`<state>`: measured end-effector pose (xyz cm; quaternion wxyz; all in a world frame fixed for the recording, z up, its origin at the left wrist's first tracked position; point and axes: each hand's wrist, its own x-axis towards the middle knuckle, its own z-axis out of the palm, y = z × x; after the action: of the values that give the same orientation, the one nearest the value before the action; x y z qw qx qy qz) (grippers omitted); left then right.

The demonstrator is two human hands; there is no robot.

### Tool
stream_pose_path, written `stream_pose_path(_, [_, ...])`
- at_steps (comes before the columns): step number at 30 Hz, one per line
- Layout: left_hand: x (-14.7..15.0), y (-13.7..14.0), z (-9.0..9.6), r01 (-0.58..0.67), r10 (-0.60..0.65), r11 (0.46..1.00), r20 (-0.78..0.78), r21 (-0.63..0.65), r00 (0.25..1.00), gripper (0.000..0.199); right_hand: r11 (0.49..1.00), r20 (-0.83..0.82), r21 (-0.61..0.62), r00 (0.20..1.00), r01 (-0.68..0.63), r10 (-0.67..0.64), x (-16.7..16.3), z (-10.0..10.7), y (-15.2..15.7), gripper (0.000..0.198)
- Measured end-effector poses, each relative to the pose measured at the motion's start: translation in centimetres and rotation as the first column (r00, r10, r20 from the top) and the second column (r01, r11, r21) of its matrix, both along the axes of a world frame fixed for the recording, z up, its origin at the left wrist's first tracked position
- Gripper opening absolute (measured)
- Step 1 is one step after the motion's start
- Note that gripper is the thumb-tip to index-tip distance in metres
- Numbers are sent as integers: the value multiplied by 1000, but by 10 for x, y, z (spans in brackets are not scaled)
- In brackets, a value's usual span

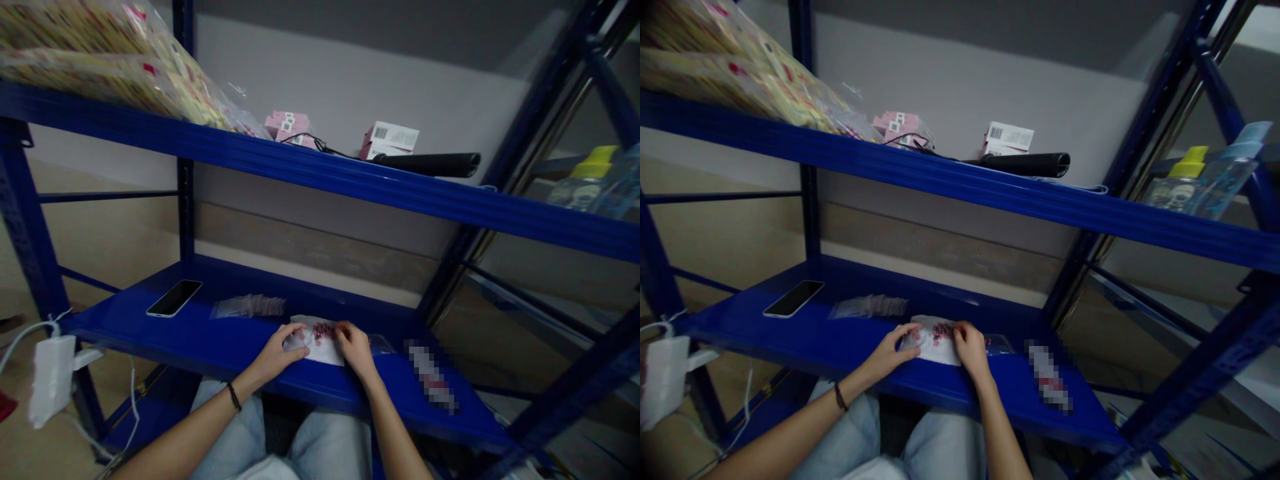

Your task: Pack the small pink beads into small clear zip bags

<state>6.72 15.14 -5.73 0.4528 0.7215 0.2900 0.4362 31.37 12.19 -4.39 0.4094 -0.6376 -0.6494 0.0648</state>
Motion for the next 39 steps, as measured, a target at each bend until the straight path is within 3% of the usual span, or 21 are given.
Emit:
stream_pose_path(6, [4, 2, 2, 177, -113, 959, 274, -222, 955, 50, 999, 268, -28, 963, 16, -8, 4, -23, 1, 20])
stream_pose_path(15, [-3, 3, -9, 315, -136, 886, 459, -340, 878, 52, 995, 370, -38, 926, 97, -76, 2, -27, 3, 21])
stream_pose_path(23, [-4, 6, -6, 551, -156, 746, 706, -375, 691, 43, 989, 439, -55, 893, 141, -103, -2, -25, 6, 23])
stream_pose_path(27, [-3, 4, -6, 477, -150, 801, 650, -362, 745, 42, 990, 425, -48, 900, 130, -97, -1, -17, 5, 23])
stream_pose_path(30, [0, 1, -6, 383, -143, 846, 535, -370, 833, 45, 998, 269, -30, 962, 57, -47, -3, -1, 2, 24])
stream_pose_path(34, [4, -3, -4, 299, -162, 900, 395, -316, 904, 48, 993, -80, -27, 990, -115, 112, -26, 28, -7, 25])
stream_pose_path(37, [5, -4, -2, 295, -207, 924, 333, -242, 920, 48, 962, -126, -11, 955, -272, 268, -48, 41, -15, 25])
stream_pose_path(39, [4, -4, -2, 315, -217, 915, 351, -253, 911, 48, 952, -123, 6, 945, -305, 303, -54, 43, -16, 25])
